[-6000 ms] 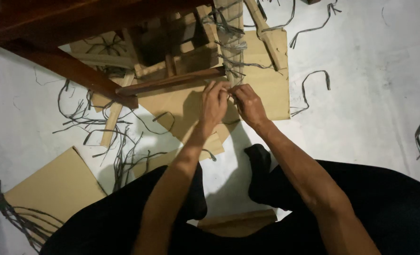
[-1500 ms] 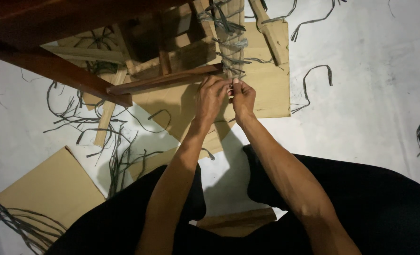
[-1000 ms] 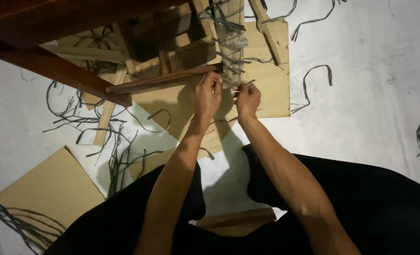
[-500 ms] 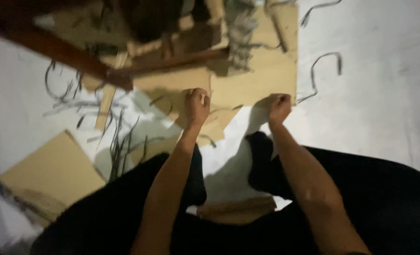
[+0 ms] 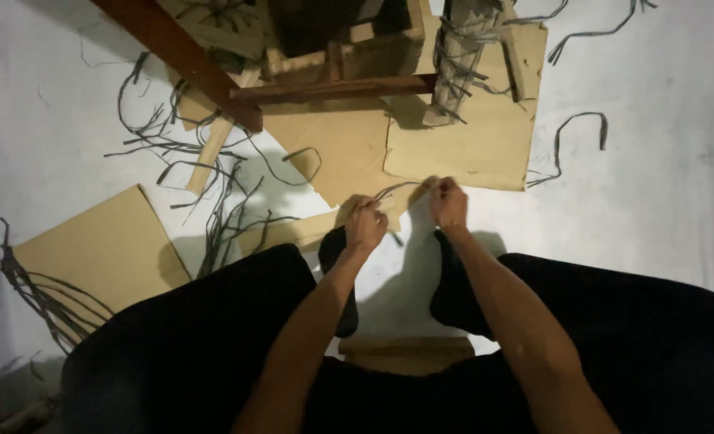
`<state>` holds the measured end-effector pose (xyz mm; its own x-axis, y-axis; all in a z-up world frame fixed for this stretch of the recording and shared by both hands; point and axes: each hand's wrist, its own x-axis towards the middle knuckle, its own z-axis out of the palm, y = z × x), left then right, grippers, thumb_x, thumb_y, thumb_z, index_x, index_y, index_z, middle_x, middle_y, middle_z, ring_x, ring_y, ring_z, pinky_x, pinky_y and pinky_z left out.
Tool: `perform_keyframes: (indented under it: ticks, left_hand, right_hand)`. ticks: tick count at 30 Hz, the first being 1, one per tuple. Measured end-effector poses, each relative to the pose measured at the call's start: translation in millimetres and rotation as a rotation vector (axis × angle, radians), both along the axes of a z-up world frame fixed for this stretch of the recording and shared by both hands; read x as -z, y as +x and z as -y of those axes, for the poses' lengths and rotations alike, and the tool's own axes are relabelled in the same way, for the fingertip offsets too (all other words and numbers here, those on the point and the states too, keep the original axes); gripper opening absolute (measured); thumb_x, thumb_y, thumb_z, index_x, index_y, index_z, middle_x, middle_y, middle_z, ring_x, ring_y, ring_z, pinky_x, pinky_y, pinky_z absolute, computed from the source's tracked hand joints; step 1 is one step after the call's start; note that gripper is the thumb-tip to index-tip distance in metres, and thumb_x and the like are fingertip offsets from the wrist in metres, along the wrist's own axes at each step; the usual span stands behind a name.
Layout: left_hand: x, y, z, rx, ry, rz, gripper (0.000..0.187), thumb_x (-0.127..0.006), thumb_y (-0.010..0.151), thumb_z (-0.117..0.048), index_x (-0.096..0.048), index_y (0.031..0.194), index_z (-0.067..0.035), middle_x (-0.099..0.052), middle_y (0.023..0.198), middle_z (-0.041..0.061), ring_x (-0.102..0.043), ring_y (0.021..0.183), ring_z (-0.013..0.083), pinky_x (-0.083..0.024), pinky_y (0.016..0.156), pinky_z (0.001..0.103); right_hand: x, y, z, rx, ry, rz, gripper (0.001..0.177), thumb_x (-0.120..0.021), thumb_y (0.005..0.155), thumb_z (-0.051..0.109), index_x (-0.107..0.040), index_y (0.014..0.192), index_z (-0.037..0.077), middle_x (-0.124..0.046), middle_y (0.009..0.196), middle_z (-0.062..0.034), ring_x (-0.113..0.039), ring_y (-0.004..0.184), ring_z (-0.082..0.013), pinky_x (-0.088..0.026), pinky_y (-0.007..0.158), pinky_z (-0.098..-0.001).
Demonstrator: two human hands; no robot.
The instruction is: Wrapping cardboard protection around the legs of a wooden chair and securing them with ties.
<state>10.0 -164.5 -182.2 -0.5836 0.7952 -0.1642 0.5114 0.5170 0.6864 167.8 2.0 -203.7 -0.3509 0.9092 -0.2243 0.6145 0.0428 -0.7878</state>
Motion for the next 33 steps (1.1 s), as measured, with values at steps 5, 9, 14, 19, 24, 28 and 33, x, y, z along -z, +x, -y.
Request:
perform_keyframes:
  ticks: [5, 9, 14, 19, 24, 28, 33]
  left_hand:
    - [-0.5, 13.0, -18.2, 0.027, 0.209, 0.111, 0.028, -0.067, 0.089, -0.010, -0.070, 0.114, 0.003, -0.066, 0.122, 0.019, -0.066, 0.109, 0.0375, -0.054, 0.093, 0.043]
    - [-59.1, 17.7, -22.8, 0.065, 0.195, 0.070, 0.029, -0.068, 0.082, -0.009, -0.070, 0.110, 0.000, -0.068, 0.120, 0.017, -0.067, 0.105, 0.0402, -0.054, 0.092, 0.047]
    - [-69.9, 15.2, -15.2, 0.086, 0.178, 0.051, 0.023, -0.066, 0.086, -0.013, -0.072, 0.107, -0.004, -0.069, 0.116, 0.017, -0.067, 0.105, 0.0417, -0.055, 0.088, 0.049]
    - [-107.1, -20.9, 9.3, 0.263, -0.104, 0.232, 0.023, -0.069, 0.086, -0.027, -0.074, 0.103, -0.012, -0.076, 0.104, 0.011, -0.073, 0.096, 0.0326, -0.056, 0.085, 0.045]
    - [-165.3, -103.3, 58.4, 0.368, -0.183, -0.127, 0.022, -0.071, 0.085, -0.025, -0.074, 0.103, -0.013, -0.070, 0.111, 0.015, -0.067, 0.105, 0.0367, -0.054, 0.087, 0.048]
    - [-234.5, -182.1, 87.9, 0.418, -0.084, -0.077, 0.026, -0.070, 0.090, -0.027, -0.069, 0.110, -0.012, -0.073, 0.116, 0.012, -0.070, 0.113, 0.0317, -0.055, 0.100, 0.045]
    - [-405.7, -244.5, 120.1, 0.199, 0.221, -0.210, 0.018, -0.065, 0.097, -0.019, -0.074, 0.110, -0.010, -0.075, 0.105, 0.012, -0.076, 0.097, 0.0285, -0.058, 0.085, 0.040]
  right_hand:
    - [-5.3, -23.6, 26.4, -0.110, -0.171, -0.182, 0.030, -0.061, 0.104, 0.027, -0.072, 0.106, -0.001, -0.073, 0.093, -0.0179, -0.069, 0.081, -0.0278, -0.055, 0.073, -0.0391]
    - [-57.6, -48.1, 40.9, -0.099, -0.350, -0.288, 0.037, -0.061, 0.107, 0.030, -0.073, 0.099, -0.003, -0.071, 0.082, -0.0146, -0.063, 0.072, -0.0180, -0.053, 0.068, -0.0351]
    - [-62.2, -59.5, 46.1, -0.089, -0.183, -0.399, 0.027, -0.059, 0.102, 0.021, -0.073, 0.097, -0.002, -0.076, 0.087, -0.0092, -0.068, 0.076, -0.0147, -0.055, 0.070, -0.0313]
    - [-60.2, -64.3, 46.2, 0.054, -0.347, -0.591, 0.022, -0.054, 0.103, 0.014, -0.068, 0.097, -0.001, -0.076, 0.087, -0.0093, -0.070, 0.074, -0.0165, -0.056, 0.067, -0.0315]
    - [-93.1, -72.2, 61.4, 0.059, -0.404, -0.476, 0.021, -0.055, 0.104, 0.017, -0.068, 0.101, 0.002, -0.067, 0.078, -0.0077, -0.061, 0.062, -0.0179, -0.053, 0.057, -0.0331]
    - [-92.8, -72.7, 69.2, -0.133, -0.256, -0.389, 0.025, -0.054, 0.104, 0.018, -0.071, 0.101, 0.001, -0.066, 0.078, -0.0058, -0.059, 0.065, -0.0136, -0.050, 0.059, -0.0305]
    - [-161.2, -92.7, 69.7, -0.409, -0.116, -0.272, 0.035, -0.055, 0.108, 0.029, -0.076, 0.107, 0.001, -0.059, 0.072, -0.0034, -0.052, 0.067, -0.0114, -0.043, 0.061, -0.0293]
